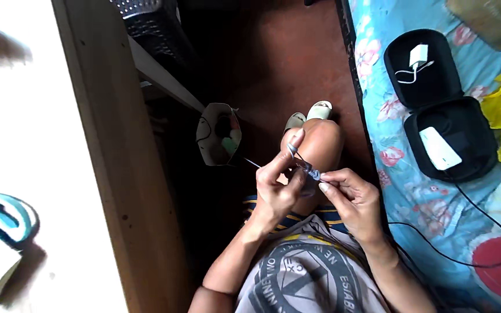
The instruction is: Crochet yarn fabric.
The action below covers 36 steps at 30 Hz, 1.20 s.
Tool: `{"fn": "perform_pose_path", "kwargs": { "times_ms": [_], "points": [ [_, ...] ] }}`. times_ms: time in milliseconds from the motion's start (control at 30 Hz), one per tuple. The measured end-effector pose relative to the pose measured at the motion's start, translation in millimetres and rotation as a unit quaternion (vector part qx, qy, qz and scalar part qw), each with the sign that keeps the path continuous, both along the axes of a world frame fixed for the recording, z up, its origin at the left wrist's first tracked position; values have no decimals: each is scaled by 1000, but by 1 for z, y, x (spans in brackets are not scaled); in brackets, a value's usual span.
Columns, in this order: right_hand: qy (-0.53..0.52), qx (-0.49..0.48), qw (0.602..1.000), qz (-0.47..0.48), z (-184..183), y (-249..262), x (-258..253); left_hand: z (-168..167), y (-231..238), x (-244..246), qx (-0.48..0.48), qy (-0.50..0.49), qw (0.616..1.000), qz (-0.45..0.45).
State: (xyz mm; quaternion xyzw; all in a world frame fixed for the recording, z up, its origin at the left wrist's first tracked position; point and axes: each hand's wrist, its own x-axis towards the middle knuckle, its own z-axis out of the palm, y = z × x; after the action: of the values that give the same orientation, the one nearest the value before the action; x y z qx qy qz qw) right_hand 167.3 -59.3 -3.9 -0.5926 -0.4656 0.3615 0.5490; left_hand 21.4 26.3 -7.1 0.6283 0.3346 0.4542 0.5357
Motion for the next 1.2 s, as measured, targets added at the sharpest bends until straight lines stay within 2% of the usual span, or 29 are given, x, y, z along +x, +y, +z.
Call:
{"fn": "perform_pose_path", "kwargs": {
  "times_ms": [33, 100, 167, 200, 233, 300, 367, 433, 633, 767, 1000, 1200],
  "points": [
    [-18, 1, 1000, -7, 2, 2, -2, -4, -2, 2, 44, 3, 999, 5],
    [43, -24, 999, -4, 6, 6, -1, -10, -4, 5, 79, -16, 997, 12],
    [170, -53, 984, 12, 5, 8, 3, -8, -4, 4, 48, -48, 998, 13],
    [193, -53, 980, 14, 3, 7, 3, -5, -4, 3, 15, -61, 998, 14],
    [164, -39, 986, 8, 2, 5, 3, -2, -3, 1, -22, -73, 997, 12],
    [14, 18, 999, -24, -3, 1, 0, 1, -1, -1, -84, -91, 992, 10],
    [-145, 75, 984, -66, -10, -2, -3, 3, 1, -2, -122, -108, 987, 6],
    [-244, 103, 960, -90, -13, -3, -3, 4, 3, -3, -144, -117, 983, 1],
    [-313, 120, 939, -78, -15, -5, 1, 4, 11, -15, -180, -143, 973, -29],
    [-287, 117, 949, -53, -16, -6, 6, 2, 13, -18, -213, -159, 963, -49],
    [-156, 94, 983, -18, -17, -7, 9, 3, 15, -18, -261, -189, 945, -64],
    [-31, 45, 998, 7, -14, -6, 11, 2, 16, -19, -232, -151, 957, -82]
  ]
}}
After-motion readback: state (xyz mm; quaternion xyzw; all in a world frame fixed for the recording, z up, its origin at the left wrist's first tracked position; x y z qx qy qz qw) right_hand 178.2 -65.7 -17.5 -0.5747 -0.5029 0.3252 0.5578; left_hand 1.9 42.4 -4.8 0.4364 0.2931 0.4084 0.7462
